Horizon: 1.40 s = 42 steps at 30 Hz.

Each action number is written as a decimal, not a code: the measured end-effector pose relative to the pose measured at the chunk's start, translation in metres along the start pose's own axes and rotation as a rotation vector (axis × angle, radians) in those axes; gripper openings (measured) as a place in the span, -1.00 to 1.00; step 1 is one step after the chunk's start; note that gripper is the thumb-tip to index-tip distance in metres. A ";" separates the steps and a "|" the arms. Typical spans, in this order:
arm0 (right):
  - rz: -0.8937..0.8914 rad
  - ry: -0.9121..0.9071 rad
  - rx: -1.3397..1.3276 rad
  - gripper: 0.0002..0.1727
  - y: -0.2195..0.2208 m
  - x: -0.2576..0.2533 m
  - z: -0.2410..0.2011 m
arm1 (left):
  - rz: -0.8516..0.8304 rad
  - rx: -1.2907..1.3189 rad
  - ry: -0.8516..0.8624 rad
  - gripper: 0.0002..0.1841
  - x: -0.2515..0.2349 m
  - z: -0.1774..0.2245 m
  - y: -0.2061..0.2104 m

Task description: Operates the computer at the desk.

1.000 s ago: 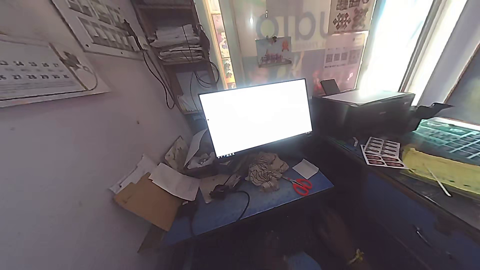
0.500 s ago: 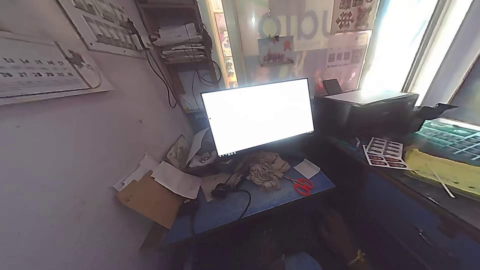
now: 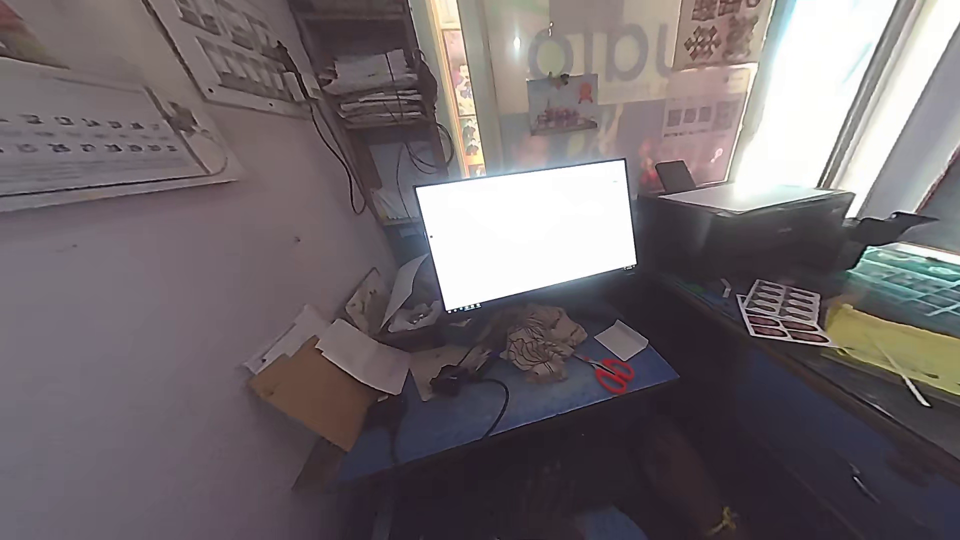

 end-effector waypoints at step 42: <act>0.004 0.169 0.000 -0.47 -0.004 -0.002 -0.004 | 0.044 0.114 -0.021 -0.37 0.003 -0.003 -0.006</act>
Point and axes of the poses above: each hand's wrist, its own x-axis away from the middle knuckle, its own y-axis out of the palm, z = x × y, the point moved 4 cm from there along -x, towards the middle knuckle, and after that the axes turned 10 degrees about -x, right-handed, at the moved point
